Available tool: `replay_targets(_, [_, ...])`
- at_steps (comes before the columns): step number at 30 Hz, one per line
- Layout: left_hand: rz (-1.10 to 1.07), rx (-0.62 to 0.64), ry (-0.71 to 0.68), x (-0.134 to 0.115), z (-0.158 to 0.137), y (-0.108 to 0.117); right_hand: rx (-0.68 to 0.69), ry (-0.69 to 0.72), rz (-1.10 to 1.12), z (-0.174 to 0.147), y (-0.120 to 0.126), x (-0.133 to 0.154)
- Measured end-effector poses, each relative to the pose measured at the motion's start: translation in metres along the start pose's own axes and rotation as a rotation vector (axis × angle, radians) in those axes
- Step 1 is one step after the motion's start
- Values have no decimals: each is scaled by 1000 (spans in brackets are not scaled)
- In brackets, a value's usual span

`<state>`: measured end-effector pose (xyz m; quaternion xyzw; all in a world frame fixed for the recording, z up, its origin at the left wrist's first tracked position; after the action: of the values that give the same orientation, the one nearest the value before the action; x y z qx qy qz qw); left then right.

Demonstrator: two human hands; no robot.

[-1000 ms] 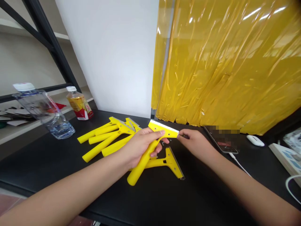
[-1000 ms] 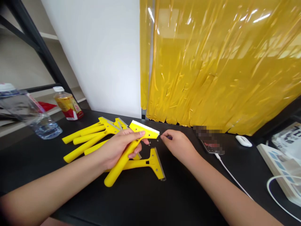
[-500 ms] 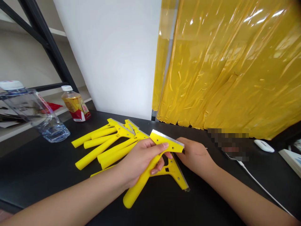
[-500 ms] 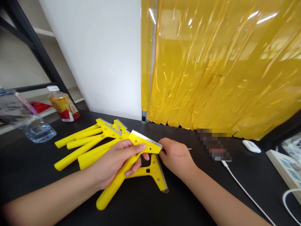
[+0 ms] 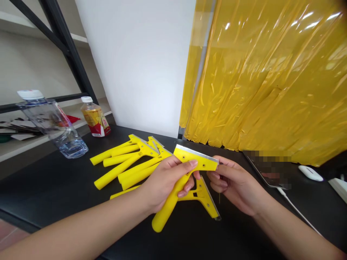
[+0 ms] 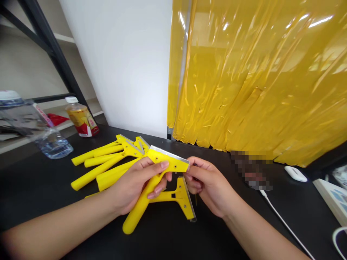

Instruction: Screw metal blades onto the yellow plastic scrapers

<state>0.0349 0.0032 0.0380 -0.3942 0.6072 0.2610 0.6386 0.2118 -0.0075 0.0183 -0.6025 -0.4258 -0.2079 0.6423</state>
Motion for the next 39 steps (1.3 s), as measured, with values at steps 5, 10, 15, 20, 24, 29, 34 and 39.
replay_targets(5, [20,-29,12,0,2,4,26,39,-65,-2,0,6])
replay_targets(10, [37,-11,15,2,3,5,68,25,-98,-1,-1,4])
replay_targets(15, [104,21,16,4,3,6,110,-1,-59,-2,-3,7])
replay_targets(20, [82,-59,20,2,3,9,101,-14,-68,0,-1,9])
replay_targets(24, [40,-85,40,2,5,12,4,286,-359,6,9,20])
replay_targets(29, [-5,-39,40,3,6,18,-263,724,-1091,6,30,36])
replay_targets(34, [-12,-24,36,2,5,18,-342,705,-1220,11,54,35])
replay_targets(39, [-35,-3,59,5,4,13,-321,710,-1230,8,52,29])
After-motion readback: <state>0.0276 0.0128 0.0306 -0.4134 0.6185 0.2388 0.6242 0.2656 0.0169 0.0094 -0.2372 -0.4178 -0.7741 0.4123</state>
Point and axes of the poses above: each hand's wrist, its own z-axis towards the middle knuckle, its own y-axis out of the back of the hand, x = y × z, the point moved 4 cm from there along z, towards the middle knuckle, and after that the axes turned 14 degrees about z, right-handed, at the moved point
